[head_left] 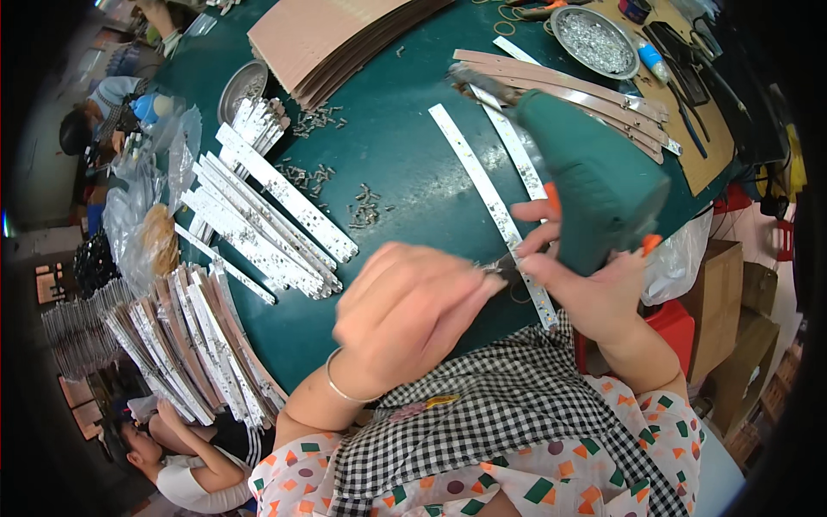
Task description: The person attaches small electrical connectors onto LED strips by hand and solders them in place using a soldering gun.
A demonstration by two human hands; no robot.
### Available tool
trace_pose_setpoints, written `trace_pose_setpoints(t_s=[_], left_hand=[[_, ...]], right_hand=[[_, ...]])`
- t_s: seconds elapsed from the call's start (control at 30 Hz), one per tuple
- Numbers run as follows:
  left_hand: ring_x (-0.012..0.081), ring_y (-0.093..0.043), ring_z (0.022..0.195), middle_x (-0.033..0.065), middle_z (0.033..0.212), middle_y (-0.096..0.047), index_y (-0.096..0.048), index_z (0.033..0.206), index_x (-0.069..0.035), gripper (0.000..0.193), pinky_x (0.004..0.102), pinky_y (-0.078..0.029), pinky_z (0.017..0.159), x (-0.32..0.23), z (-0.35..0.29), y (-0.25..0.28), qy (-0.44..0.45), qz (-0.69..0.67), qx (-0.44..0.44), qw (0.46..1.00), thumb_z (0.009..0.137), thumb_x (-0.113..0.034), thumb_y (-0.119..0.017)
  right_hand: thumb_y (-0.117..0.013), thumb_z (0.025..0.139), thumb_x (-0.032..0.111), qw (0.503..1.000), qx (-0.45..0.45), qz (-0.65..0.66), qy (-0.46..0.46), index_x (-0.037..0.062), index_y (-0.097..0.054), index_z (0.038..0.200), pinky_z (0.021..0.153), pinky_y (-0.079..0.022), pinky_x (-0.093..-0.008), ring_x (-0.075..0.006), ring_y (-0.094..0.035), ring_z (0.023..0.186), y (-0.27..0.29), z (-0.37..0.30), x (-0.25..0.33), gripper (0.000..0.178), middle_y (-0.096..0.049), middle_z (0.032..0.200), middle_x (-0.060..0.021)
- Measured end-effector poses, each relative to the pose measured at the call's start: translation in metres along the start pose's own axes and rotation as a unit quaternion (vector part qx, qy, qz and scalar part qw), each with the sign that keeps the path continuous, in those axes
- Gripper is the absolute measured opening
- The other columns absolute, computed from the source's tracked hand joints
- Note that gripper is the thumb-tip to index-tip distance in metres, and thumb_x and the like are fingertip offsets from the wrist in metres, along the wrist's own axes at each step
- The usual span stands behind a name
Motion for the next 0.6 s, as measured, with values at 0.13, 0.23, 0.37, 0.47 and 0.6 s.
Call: trace_pose_setpoints(t_s=[0.13,0.23,0.37,0.47,0.6], left_hand=[[0.0261,-0.061,0.070,0.0106,0.083,-0.067,-0.069,0.089,-0.002,0.023,0.0351,-0.049,0.066,0.036,-0.002,0.011,-0.024,0.162,-0.025,0.986,0.069,0.002,-0.080],[0.0271,-0.065,0.081,0.0121,0.094,-0.070,-0.070,0.098,-0.004,0.025,0.0335,-0.051,0.072,0.078,-0.011,0.007,0.089,0.202,0.013,0.975,0.073,-0.002,-0.077],[0.0275,-0.066,0.087,0.0112,0.096,-0.070,-0.070,0.097,-0.003,0.024,0.0329,-0.051,0.075,0.080,-0.006,0.045,0.125,0.190,-0.072,0.971,0.073,-0.003,-0.076],[0.0269,-0.064,0.079,0.0108,0.089,-0.070,-0.071,0.089,-0.003,0.017,0.0335,-0.050,0.071,0.094,-0.005,0.032,0.127,0.230,0.040,0.964,0.073,-0.002,-0.075],[0.0272,-0.061,0.073,0.0103,0.085,-0.069,-0.071,0.087,-0.003,0.014,0.0360,-0.049,0.067,0.104,-0.011,0.026,0.149,0.255,0.105,0.950,0.073,-0.003,-0.074]], right_hand=[[-0.070,0.077,-0.007,0.998,-0.023,-0.019,0.060,-0.0078,-0.043,0.135,0.064,-0.051,-0.0226,-0.0131,-0.064,0.077,0.017,-0.002,0.006,0.064,-0.066,0.102,-0.0205],[-0.068,0.078,-0.007,0.991,-0.043,-0.100,0.074,-0.0094,-0.041,0.137,0.064,-0.050,-0.0212,-0.0112,-0.062,0.074,0.034,-0.010,0.005,0.065,-0.066,0.101,-0.0208],[-0.072,0.079,-0.005,0.988,-0.091,-0.054,0.112,-0.0092,-0.042,0.137,0.059,-0.049,-0.0203,-0.0112,-0.061,0.070,0.045,-0.013,0.012,0.065,-0.065,0.101,-0.0193],[-0.073,0.077,-0.005,0.992,-0.090,-0.032,0.083,-0.0103,-0.042,0.136,0.056,-0.049,-0.0200,-0.0110,-0.061,0.069,0.048,-0.015,0.007,0.066,-0.065,0.100,-0.0188],[-0.073,0.077,-0.005,0.991,-0.101,-0.028,0.080,-0.0099,-0.044,0.135,0.053,-0.048,-0.0199,-0.0105,-0.061,0.067,0.049,-0.019,0.005,0.065,-0.065,0.099,-0.0174]])
Point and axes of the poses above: each hand's wrist, its own z-axis towards the middle knuckle, its own y-axis out of the back of the hand, x = y × z, the point moved 9 cm from there along z, towards the middle knuckle
